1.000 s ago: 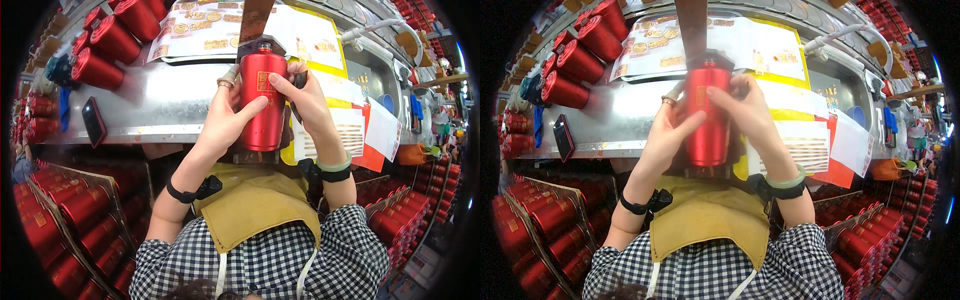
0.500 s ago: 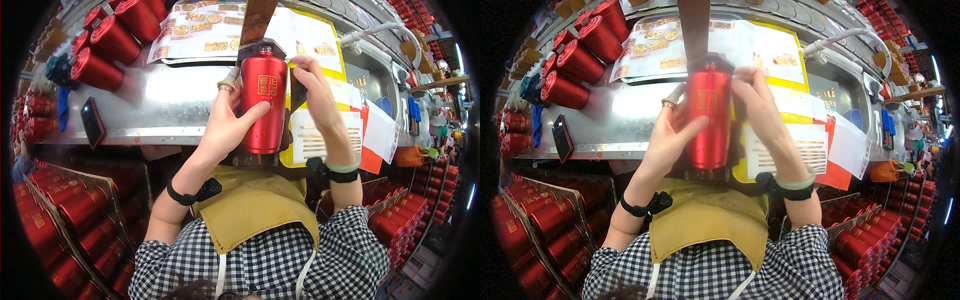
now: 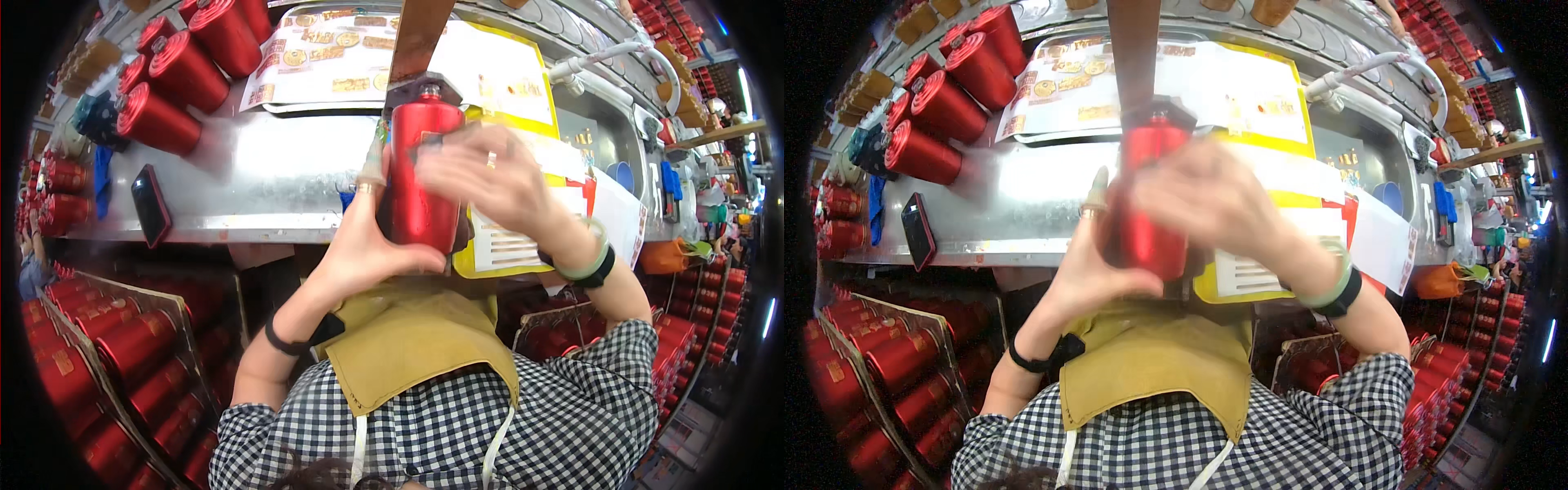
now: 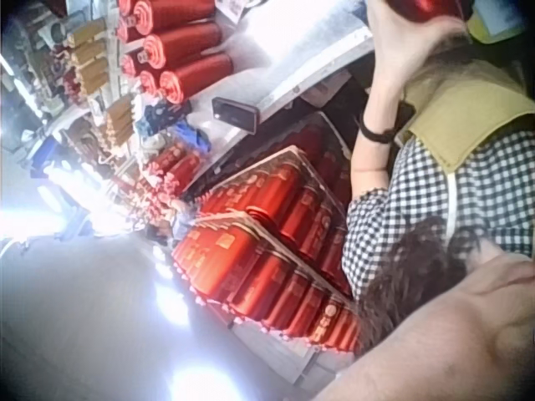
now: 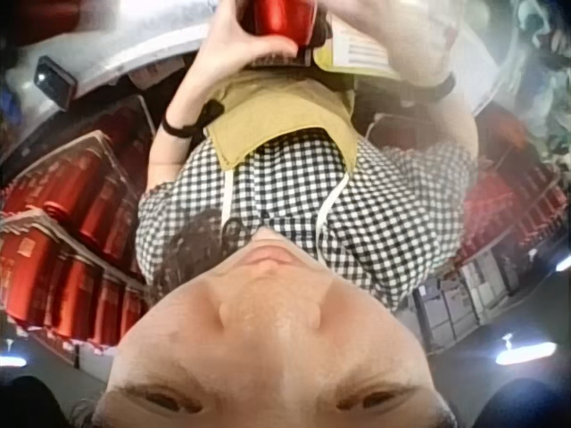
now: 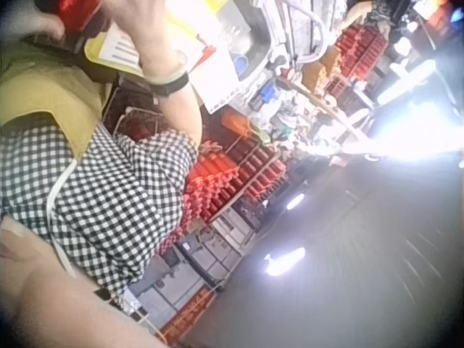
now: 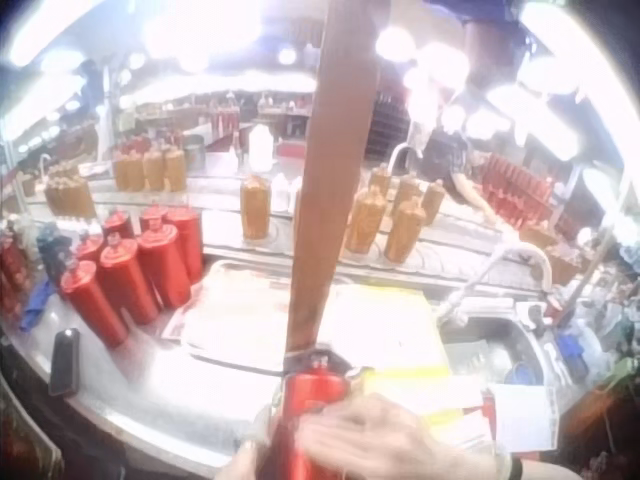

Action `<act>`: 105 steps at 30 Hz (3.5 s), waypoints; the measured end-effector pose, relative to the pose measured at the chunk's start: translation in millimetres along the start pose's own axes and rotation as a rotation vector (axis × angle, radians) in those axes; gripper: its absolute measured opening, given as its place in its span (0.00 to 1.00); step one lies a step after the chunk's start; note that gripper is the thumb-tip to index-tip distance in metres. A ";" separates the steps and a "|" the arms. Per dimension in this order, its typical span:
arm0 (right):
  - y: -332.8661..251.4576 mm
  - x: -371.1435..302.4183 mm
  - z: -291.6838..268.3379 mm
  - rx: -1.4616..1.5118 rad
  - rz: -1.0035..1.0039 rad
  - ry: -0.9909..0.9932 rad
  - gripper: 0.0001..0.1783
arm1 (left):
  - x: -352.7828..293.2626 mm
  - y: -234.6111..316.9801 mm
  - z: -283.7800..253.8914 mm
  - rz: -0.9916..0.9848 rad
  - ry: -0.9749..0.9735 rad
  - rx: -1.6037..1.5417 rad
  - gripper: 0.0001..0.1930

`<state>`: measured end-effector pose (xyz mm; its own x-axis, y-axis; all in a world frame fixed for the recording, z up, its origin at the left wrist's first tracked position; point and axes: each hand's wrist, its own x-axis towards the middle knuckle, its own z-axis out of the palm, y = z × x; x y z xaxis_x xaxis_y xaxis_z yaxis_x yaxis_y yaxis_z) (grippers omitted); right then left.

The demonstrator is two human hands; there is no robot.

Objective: The person picks up a red bottle, applies gold labels to it, and smooths them with a scraper. They then apply a gold band around the bottle's base, smooth it, and place the finished bottle onto a tray before picking up a new bottle.

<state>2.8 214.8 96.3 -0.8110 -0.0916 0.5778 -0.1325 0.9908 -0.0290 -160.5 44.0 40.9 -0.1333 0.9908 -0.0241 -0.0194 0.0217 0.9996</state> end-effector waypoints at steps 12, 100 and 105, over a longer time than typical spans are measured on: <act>-16.4 40.2 -11.3 -0.135 0.140 -0.093 0.17 | -17.7 -17.8 12.2 0.174 0.210 0.225 0.61; 13.6 -151.6 -17.1 0.147 1.073 -0.345 0.16 | -37.4 -38.1 36.4 0.380 0.502 0.488 0.42; 29.1 -156.5 -13.1 0.245 1.055 -0.336 0.09 | -41.4 -40.0 34.0 0.359 0.478 0.535 0.36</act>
<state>133.2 259.2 15.7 -0.6908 0.7189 -0.0775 0.6302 0.5460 -0.5520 -120.5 6.7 2.4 -0.4537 0.7874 0.4173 0.5671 -0.1061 0.8168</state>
